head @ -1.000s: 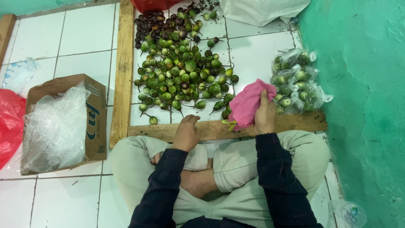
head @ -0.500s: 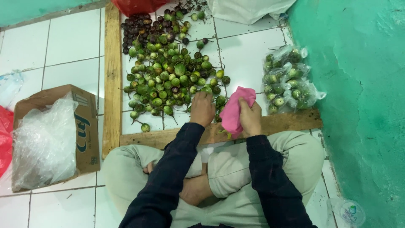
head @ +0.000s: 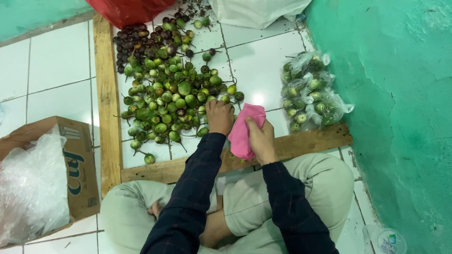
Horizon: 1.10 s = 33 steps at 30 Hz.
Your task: Manually cleaning small green fruits with a cloth and placing them into individual plastic bags while sitting on the floor.
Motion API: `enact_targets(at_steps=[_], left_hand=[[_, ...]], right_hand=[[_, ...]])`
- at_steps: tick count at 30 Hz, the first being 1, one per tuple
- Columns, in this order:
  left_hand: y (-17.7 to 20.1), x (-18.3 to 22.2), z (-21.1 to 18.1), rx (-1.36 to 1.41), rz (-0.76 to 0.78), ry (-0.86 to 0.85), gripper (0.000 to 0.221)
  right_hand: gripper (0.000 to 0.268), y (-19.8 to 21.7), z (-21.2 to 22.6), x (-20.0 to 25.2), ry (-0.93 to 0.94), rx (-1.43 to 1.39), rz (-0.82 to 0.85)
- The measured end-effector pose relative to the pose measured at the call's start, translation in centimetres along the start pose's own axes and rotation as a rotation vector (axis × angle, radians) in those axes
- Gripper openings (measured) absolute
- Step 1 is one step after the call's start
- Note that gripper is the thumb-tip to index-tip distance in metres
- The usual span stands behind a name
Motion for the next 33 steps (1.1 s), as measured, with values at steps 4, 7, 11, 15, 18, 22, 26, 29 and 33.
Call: enact_targets(at_steps=[4,7,11,15,18,22,26,29,33], left_hand=[[-0.7,0.1,0.2,0.032,0.018,0.028,0.015],[-0.4,-0.1,0.3,0.065,0.028,0.053,0.015],[0.2,-0.7,0.3,0.124,-0.052,0.036,0.011],[2.6,-1.2,0.3,0.311,-0.077,0.154,0.007],[4.2,-1.2,0.6,0.673,-0.016,0.439,0.013],[7.4,-0.7,0.4,0.903,-0.020,0.615,0.012],[8.9,0.1,0.4,1.147,-0.020,0.842,0.014],[6.8,2.2,0.3,1.440,0.007,1.122,0.013],[6.9,4.2,-0.3,1.747,0.045,1.328,0.012]], right_hand=[[0.023,-0.2,0.4,0.1,-0.003,0.029,-0.001],[0.024,-0.4,1.0,0.5,0.031,0.062,0.019],[0.024,-0.8,0.2,0.0,0.037,0.055,0.020],[0.025,-0.5,0.7,0.1,0.067,0.079,0.001],[0.021,-0.6,-0.1,-0.8,0.091,0.081,-0.028],[0.022,-0.6,0.2,-1.1,0.140,0.130,-0.023],[0.028,-0.9,0.3,-1.1,0.239,0.113,-0.022],[0.031,-2.0,3.8,1.8,0.386,0.141,0.060],[0.036,-4.2,3.1,3.9,0.831,0.336,0.149]])
Point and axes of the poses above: each hand's wrist, its own x-axis away from the middle knuckle, its own y-axis out of the back of the hand, z = x × y, the point moved 6 cm from there along -x, towards the middle knuckle, and after that the axes turned 15 degrees about -z, right-handed, at the moved point
